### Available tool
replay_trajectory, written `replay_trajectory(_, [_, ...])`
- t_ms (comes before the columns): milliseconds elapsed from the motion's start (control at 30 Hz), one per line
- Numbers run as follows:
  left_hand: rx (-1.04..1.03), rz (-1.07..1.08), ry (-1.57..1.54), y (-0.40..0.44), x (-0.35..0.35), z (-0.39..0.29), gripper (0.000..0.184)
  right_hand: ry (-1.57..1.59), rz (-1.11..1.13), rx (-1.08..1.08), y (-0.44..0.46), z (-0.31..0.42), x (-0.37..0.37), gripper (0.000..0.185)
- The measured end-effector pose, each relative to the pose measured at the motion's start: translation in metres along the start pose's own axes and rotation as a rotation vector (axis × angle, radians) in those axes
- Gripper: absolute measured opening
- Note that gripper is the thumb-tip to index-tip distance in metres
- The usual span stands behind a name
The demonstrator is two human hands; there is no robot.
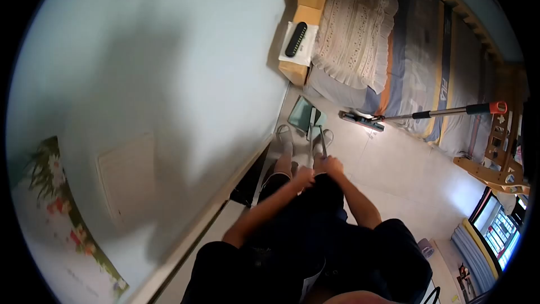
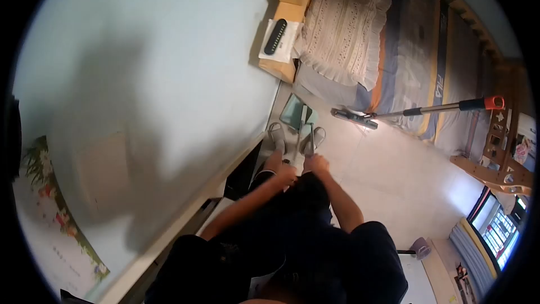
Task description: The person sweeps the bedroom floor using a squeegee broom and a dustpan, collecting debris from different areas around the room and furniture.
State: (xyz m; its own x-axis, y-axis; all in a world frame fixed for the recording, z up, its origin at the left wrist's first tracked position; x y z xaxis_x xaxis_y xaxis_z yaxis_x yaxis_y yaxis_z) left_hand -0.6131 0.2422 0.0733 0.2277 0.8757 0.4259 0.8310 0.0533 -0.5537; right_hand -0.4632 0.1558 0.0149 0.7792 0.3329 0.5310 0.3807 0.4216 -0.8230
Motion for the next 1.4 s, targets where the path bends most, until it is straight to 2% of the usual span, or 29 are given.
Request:
replay_trajectory(33, [-0.252, -0.147, -0.319, -0.018, 0.023, 0.009, 0.014, 0.016, -0.010, -0.087, 0.015, -0.020, 0.007, 0.040])
replay_trajectory(67, [0.090, 0.082, -0.880, -0.044, 0.033, 0.020, 0.012, -0.014, 0.020, 0.097, 0.034, -0.058, 0.004, 0.039])
replay_trajectory(100, [0.551, 0.088, -1.446, -0.072, 0.044, 0.030, 0.014, -0.045, 0.047, 0.289, 0.055, -0.098, 0.007, 0.037])
replay_trajectory(133, [0.648, 0.046, -1.559, -0.095, 0.048, 0.040, 0.013, -0.121, -0.005, 0.463, 0.066, -0.124, 0.024, 0.032])
replay_trajectory(167, [0.806, 0.011, -1.420, -0.116, 0.093, 0.001, 0.012, -0.193, -0.058, 0.631, 0.071, -0.138, 0.034, 0.028])
replay_trajectory(200, [0.806, -0.084, -1.381, -0.138, 0.092, -0.004, 0.007, -0.133, -0.046, 0.586, 0.073, -0.142, 0.047, 0.028])
replay_trajectory(233, [0.808, -0.088, -1.383, -0.150, 0.095, -0.022, 0.007, -0.078, -0.033, 0.540, 0.078, -0.143, 0.061, 0.028])
replay_trajectory(267, [0.883, -0.158, -1.305, -0.164, 0.100, -0.047, 0.009, -0.161, 0.006, 0.585, 0.085, -0.142, 0.068, 0.032])
replay_trajectory(300, [0.956, -0.230, -1.227, -0.175, 0.099, -0.062, 0.016, -0.129, 0.061, 0.539, 0.077, -0.126, 0.086, 0.037])
replay_trajectory(367, [0.946, -0.296, -1.163, -0.195, 0.073, -0.056, 0.027, 0.054, 0.029, 0.338, 0.075, -0.110, 0.095, 0.048])
replay_trajectory(400, [0.925, -0.362, -0.986, -0.199, 0.062, -0.058, 0.031, 0.041, 0.037, 0.347, 0.074, -0.102, 0.099, 0.048])
replay_trajectory(467, [0.911, -0.417, -0.925, -0.193, 0.052, -0.059, 0.031, 0.047, 0.084, 0.264, 0.072, -0.085, 0.102, 0.058])
replay_trajectory(533, [0.839, -0.482, -0.754, -0.182, 0.035, -0.040, 0.031, 0.039, 0.075, 0.251, 0.063, -0.070, 0.109, 0.058])
replay_trajectory(633, [0.894, -0.468, -0.773, -0.176, 0.070, -0.087, 0.035, 0.067, 0.061, 0.199, 0.053, -0.057, 0.117, 0.060])
replay_trajectory(667, [0.794, -0.629, -0.550, -0.174, 0.047, -0.071, 0.039, 0.065, 0.064, 0.201, 0.054, -0.053, 0.118, 0.060])
replay_trajectory(700, [0.795, -0.630, -0.559, -0.173, 0.040, -0.069, 0.039, 0.059, 0.073, 0.198, 0.052, -0.053, 0.117, 0.061])
replay_trajectory(767, [0.684, -0.807, -0.552, -0.167, 0.052, -0.072, 0.042, 0.051, 0.087, 0.199, 0.054, -0.058, 0.110, 0.061])
replay_trajectory(900, [0.773, -0.700, -0.666, -0.143, 0.087, -0.027, 0.042, 0.133, 0.127, 0.101, 0.066, -0.059, 0.102, 0.060])
replay_trajectory(967, [0.798, -0.640, -1.011, -0.133, 0.111, -0.017, 0.036, 0.143, 0.127, 0.115, 0.058, -0.048, 0.112, 0.059])
replay_trajectory(1000, [0.763, -0.668, -0.942, -0.117, 0.100, 0.007, 0.035, 0.100, 0.125, 0.168, 0.054, -0.041, 0.117, 0.056])
replay_trajectory(1100, [0.770, -0.646, -0.959, -0.104, 0.129, 0.006, 0.036, 0.078, 0.117, 0.147, 0.049, -0.027, 0.125, 0.051])
replay_trajectory(1167, [0.752, -0.664, -0.913, -0.088, 0.127, 0.035, 0.039, 0.124, 0.139, 0.113, 0.038, -0.014, 0.136, 0.053])
replay_trajectory(1200, [0.742, -0.677, -0.721, -0.076, 0.117, 0.058, 0.043, 0.131, 0.125, 0.058, 0.042, -0.013, 0.134, 0.056])
replay_trajectory(1233, [0.756, -0.663, -0.676, -0.062, 0.116, 0.073, 0.045, 0.130, 0.093, -0.012, 0.057, -0.023, 0.121, 0.059])
replay_trajectory(1300, [0.784, -0.637, -0.586, -0.035, 0.112, 0.103, 0.048, 0.167, 0.028, 0.015, 0.060, -0.023, 0.118, 0.063])
replay_trajectory(1400, [0.765, -0.581, -0.552, -0.010, 0.130, 0.120, 0.044, 0.218, 0.054, -0.028, 0.056, -0.006, 0.127, 0.062])
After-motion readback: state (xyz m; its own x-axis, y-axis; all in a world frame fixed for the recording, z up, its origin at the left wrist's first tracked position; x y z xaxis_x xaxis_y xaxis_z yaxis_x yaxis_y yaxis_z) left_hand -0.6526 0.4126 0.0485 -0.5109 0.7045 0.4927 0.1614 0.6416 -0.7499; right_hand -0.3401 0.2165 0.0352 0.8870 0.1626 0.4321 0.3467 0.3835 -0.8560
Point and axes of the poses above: each hand's wrist, its own y-axis towards the middle knuckle, its own x-axis out of the back of the hand, z = x × y, the point moved 1 cm from there along y, towards the middle knuckle, and after that the axes turned 11 degrees about y, right-handed, at the moved point
